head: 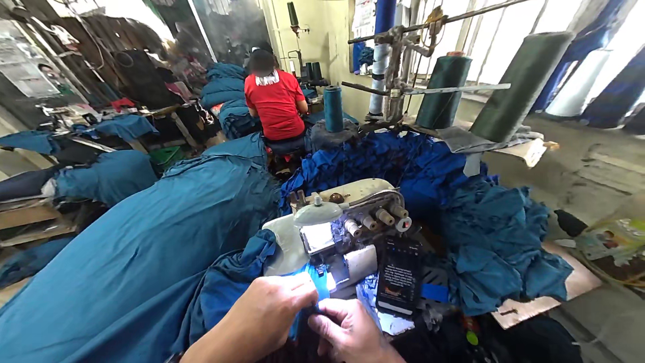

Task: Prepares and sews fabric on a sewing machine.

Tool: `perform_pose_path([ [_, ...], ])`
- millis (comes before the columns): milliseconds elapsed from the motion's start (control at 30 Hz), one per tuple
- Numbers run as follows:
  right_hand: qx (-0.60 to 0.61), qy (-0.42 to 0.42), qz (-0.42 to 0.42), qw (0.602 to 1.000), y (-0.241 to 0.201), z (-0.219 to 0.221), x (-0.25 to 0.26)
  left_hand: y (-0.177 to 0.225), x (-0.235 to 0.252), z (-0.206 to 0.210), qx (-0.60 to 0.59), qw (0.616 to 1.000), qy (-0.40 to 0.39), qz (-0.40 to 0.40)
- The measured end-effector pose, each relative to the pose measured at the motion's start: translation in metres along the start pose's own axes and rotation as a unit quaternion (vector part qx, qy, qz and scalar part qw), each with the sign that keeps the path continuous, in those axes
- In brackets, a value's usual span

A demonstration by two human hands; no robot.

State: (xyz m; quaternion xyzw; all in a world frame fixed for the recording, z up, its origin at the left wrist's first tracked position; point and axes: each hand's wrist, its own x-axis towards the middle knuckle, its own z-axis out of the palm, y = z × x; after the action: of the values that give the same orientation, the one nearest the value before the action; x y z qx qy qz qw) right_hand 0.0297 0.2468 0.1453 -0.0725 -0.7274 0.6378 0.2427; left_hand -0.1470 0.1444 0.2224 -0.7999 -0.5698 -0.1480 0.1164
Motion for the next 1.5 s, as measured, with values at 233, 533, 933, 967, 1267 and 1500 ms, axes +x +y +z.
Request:
perform_pose_path([
  [233, -0.009, -0.003, 0.012, 1.000, 0.003, 0.000, 0.000, 0.005, 0.004, 0.003, -0.002, 0.999, 0.039, 0.021],
  [533, -0.031, 0.018, -0.067, 0.997, 0.005, 0.001, 0.002, 0.001, -0.001, 0.000, 0.075, 0.997, -0.011, 0.010],
  [933, -0.047, -0.006, -0.051, 0.998, 0.000, -0.002, 0.002, 0.003, 0.003, -0.004, 0.070, 0.997, -0.005, 0.014],
  [967, -0.051, -0.006, -0.048, 0.998, -0.001, -0.002, 0.002, 0.003, 0.004, -0.004, 0.073, 0.997, -0.005, 0.015],
  [1267, -0.116, -0.011, -0.040, 0.992, -0.011, 0.002, -0.007, 0.000, 0.050, -0.043, -0.081, 0.919, -0.387, -0.011],
  [1500, -0.105, 0.024, -0.103, 0.989, 0.044, 0.000, -0.001, -0.010, 0.021, -0.001, -0.072, 0.969, -0.229, -0.061],
])
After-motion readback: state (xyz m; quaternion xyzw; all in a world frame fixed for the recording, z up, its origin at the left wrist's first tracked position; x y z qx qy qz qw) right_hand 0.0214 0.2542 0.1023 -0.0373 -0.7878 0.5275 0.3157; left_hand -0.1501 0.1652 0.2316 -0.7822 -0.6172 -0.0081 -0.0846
